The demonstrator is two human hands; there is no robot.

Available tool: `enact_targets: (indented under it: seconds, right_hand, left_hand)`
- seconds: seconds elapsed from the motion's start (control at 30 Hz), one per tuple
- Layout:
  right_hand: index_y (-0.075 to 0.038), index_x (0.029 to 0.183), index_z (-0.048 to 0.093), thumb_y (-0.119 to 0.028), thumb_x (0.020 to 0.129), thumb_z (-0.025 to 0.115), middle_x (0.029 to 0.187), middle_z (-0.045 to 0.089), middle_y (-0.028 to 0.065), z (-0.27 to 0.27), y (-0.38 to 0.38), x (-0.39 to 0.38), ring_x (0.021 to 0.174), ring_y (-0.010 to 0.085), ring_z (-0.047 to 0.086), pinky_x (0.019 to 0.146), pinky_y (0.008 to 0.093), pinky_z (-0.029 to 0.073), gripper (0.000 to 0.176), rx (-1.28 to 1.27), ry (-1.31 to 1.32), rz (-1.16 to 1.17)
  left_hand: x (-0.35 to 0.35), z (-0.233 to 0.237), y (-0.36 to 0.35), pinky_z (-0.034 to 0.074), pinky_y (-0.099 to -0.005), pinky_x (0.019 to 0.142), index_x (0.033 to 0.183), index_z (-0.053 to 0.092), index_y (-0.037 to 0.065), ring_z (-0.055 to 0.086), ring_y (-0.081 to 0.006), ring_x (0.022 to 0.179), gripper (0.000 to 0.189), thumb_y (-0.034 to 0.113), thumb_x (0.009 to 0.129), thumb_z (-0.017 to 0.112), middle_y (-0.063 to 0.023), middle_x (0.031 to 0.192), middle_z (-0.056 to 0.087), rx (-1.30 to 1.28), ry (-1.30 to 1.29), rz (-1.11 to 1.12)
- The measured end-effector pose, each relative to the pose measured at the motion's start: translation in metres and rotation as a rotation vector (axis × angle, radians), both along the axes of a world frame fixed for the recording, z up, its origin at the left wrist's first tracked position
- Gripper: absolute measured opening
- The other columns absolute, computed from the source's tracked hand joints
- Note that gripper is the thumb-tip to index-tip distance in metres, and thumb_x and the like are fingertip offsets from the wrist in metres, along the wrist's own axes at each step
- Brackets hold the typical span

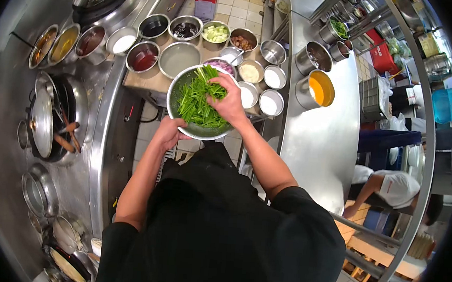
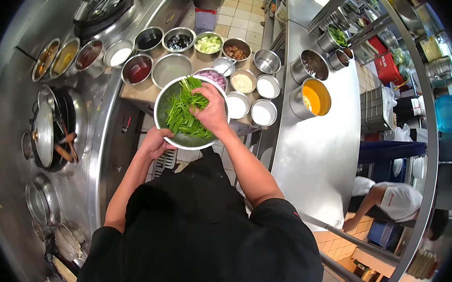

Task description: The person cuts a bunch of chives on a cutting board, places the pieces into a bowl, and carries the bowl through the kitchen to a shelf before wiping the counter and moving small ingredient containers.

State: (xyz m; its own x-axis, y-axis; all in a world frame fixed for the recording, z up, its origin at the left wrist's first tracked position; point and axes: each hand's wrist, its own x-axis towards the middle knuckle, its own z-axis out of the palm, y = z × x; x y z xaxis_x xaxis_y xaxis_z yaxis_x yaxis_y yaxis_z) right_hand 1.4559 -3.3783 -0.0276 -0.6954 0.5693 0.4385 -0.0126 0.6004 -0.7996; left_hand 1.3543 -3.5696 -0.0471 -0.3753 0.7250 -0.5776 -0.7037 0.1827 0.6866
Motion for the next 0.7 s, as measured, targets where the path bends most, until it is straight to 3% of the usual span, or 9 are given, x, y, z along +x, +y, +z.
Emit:
enact_targets:
  seconds: [0.13, 0.3, 0.4, 0.47, 0.53, 0.63, 0.7]
  right_hand:
    - [-0.003, 0.101, 0.067, -0.004, 0.061, 0.077, 0.116, 0.060, 0.0212, 0.003, 0.049, -0.012, 0.111, 0.0360, 0.059, 0.096, 0.0375, 0.046, 0.041, -0.075, 0.019, 0.004]
    - [-0.002, 0.102, 0.063, -0.005, 0.066, 0.075, 0.115, 0.061, 0.0161, 0.028, 0.124, -0.016, 0.109, 0.0261, 0.059, 0.097, 0.0348, 0.044, 0.038, -0.102, 0.112, -0.060]
    - [-0.001, 0.101, 0.063, -0.006, 0.069, 0.073, 0.105, 0.064, 0.0110, 0.015, 0.186, -0.014, 0.104, 0.0222, 0.060, 0.094, 0.0320, 0.045, 0.034, -0.097, 0.154, -0.145]
    - [0.000, 0.099, 0.064, -0.006, 0.069, 0.073, 0.101, 0.065, 0.0079, 0.028, 0.215, -0.010, 0.097, 0.0179, 0.061, 0.089, 0.0302, 0.047, 0.032, -0.287, 0.129, -0.187]
    - [0.001, 0.101, 0.063, -0.005, 0.071, 0.072, 0.097, 0.066, 0.0070, 0.008, 0.257, -0.011, 0.089, 0.0142, 0.061, 0.084, 0.0276, 0.048, 0.032, -0.325, 0.235, -0.252]
    - [0.001, 0.106, 0.062, -0.004, 0.072, 0.071, 0.095, 0.066, 0.0076, -0.003, 0.299, -0.007, 0.087, 0.0134, 0.061, 0.083, 0.0264, 0.048, 0.036, -0.424, 0.291, -0.338]
    - [0.002, 0.108, 0.061, -0.003, 0.073, 0.071, 0.096, 0.066, 0.0079, -0.037, 0.333, -0.004, 0.086, 0.0132, 0.061, 0.082, 0.0263, 0.049, 0.037, -0.444, 0.311, -0.377]
  left_hand:
    - [-0.011, 0.010, 0.048, 0.064, -0.0342, 0.057, 0.121, 0.045, -0.015, 0.069, -0.0300, 0.078, 0.043, -0.005, 0.079, 0.048, -0.0225, 0.105, 0.062, 0.002, 0.014, -0.007]
    - [-0.020, 0.021, 0.118, 0.064, -0.0355, 0.059, 0.120, 0.044, -0.015, 0.069, -0.0299, 0.083, 0.042, -0.004, 0.080, 0.048, -0.0217, 0.107, 0.060, -0.002, 0.023, -0.030]
    - [-0.025, 0.006, 0.159, 0.064, -0.0395, 0.065, 0.132, 0.038, -0.007, 0.068, -0.0322, 0.090, 0.052, -0.005, 0.081, 0.046, -0.0216, 0.118, 0.058, -0.001, -0.050, -0.081]
    - [-0.024, 0.007, 0.182, 0.064, -0.0384, 0.064, 0.126, 0.040, -0.012, 0.068, -0.0320, 0.087, 0.046, -0.005, 0.081, 0.047, -0.0220, 0.113, 0.059, 0.022, -0.064, -0.070]
    - [-0.027, -0.009, 0.202, 0.064, -0.0382, 0.063, 0.121, 0.041, -0.016, 0.069, -0.0320, 0.085, 0.043, -0.005, 0.081, 0.048, -0.0227, 0.108, 0.060, 0.018, -0.109, -0.078]
    - [-0.028, -0.020, 0.225, 0.064, -0.0372, 0.061, 0.121, 0.042, -0.015, 0.069, -0.0313, 0.083, 0.042, -0.005, 0.081, 0.048, -0.0224, 0.108, 0.060, -0.012, -0.117, -0.053]
    - [-0.029, -0.019, 0.234, 0.064, -0.0364, 0.060, 0.122, 0.043, -0.014, 0.069, -0.0308, 0.082, 0.042, -0.005, 0.081, 0.048, -0.0217, 0.108, 0.061, -0.052, -0.102, -0.042]
